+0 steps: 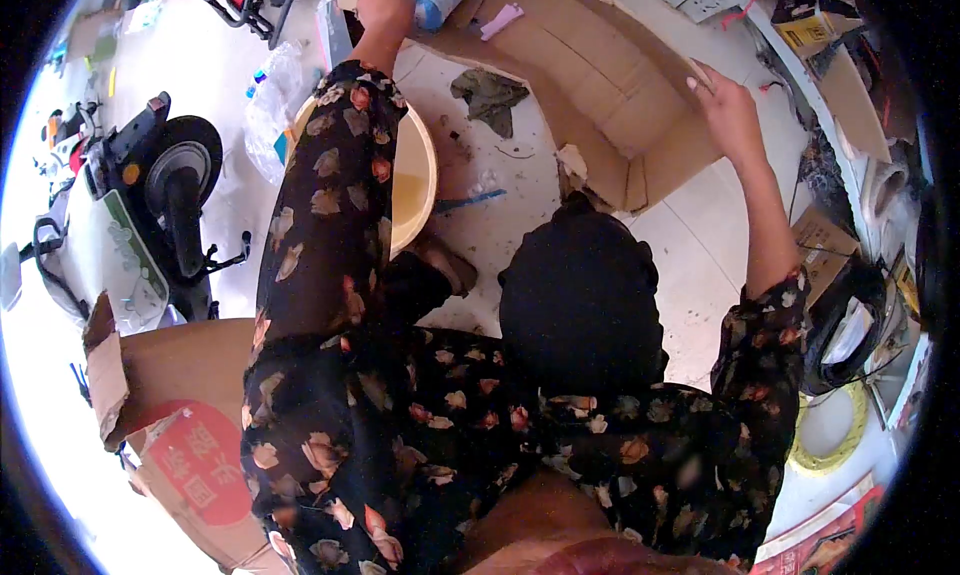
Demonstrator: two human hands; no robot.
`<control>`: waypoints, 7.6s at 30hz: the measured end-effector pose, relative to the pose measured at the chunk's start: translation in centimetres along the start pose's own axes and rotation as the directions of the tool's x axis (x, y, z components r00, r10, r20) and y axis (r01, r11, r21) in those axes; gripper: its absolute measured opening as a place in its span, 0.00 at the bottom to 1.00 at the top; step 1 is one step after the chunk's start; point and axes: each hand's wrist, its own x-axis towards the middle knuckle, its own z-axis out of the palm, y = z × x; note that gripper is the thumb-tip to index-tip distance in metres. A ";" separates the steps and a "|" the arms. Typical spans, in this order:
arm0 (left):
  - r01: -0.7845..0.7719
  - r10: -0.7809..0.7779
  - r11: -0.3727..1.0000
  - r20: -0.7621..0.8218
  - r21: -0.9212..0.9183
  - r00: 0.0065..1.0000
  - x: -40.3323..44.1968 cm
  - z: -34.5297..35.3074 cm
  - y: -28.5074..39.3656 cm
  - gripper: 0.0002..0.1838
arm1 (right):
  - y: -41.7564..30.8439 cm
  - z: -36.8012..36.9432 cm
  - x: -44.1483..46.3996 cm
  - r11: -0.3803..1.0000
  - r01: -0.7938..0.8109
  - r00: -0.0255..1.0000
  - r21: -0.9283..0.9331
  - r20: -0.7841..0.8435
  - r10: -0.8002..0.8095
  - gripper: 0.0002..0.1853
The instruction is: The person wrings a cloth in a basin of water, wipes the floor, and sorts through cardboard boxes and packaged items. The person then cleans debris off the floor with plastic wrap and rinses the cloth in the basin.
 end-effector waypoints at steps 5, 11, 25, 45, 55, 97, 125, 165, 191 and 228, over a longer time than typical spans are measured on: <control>-0.098 0.090 0.994 0.129 0.051 0.987 0.5 1.3 1.4 0.22 | 0.8 0.9 0.2 1.000 -0.024 1.000 -0.008 0.008 0.024 0.18; -0.246 0.226 0.961 0.154 0.126 0.962 -0.9 1.2 4.0 0.29 | 3.3 2.1 1.2 0.996 -0.090 0.996 -0.011 0.030 0.090 0.19; -0.663 0.554 0.623 -0.364 -0.415 0.749 -11.8 -6.5 9.9 0.24 | 7.2 -2.0 -3.6 0.990 -0.138 0.990 0.001 -0.031 0.138 0.17; -0.298 0.396 0.774 0.059 -0.558 0.916 -21.6 -1.3 3.2 0.27 | 18.9 -10.9 -42.4 0.801 -0.582 0.777 -0.139 -0.388 0.496 0.20; -0.256 0.397 0.845 0.230 -0.469 0.889 -23.0 3.7 0.9 0.34 | 24.2 -3.8 -52.4 0.769 -0.610 0.788 -0.190 -0.047 0.613 0.19; 0.367 -0.335 0.915 0.192 -0.168 0.923 -2.4 0.9 -14.1 0.57 | 0.9 21.8 1.5 0.903 -0.314 0.934 0.294 0.268 0.238 0.27; 0.535 0.394 0.100 0.528 -0.839 0.753 -19.5 -8.9 14.7 0.37 | -4.1 2.3 0.5 0.091 -0.258 0.957 0.962 0.267 -0.111 0.47; -0.067 0.613 0.789 0.790 -0.611 0.012 -33.6 -8.5 48.5 0.33 | 30.7 1.7 -26.1 0.120 -0.490 0.748 0.864 0.345 0.567 0.44; -0.134 0.603 0.798 0.778 -0.588 0.176 -40.6 -2.9 49.5 0.43 | 26.5 -2.7 -26.7 0.323 -0.136 0.841 0.937 -0.063 0.537 0.32; -0.608 0.944 0.304 0.318 -0.733 0.088 -39.6 4.4 44.7 0.19 | 22.1 -8.5 -22.2 0.819 -0.552 0.746 0.159 -0.345 0.570 0.19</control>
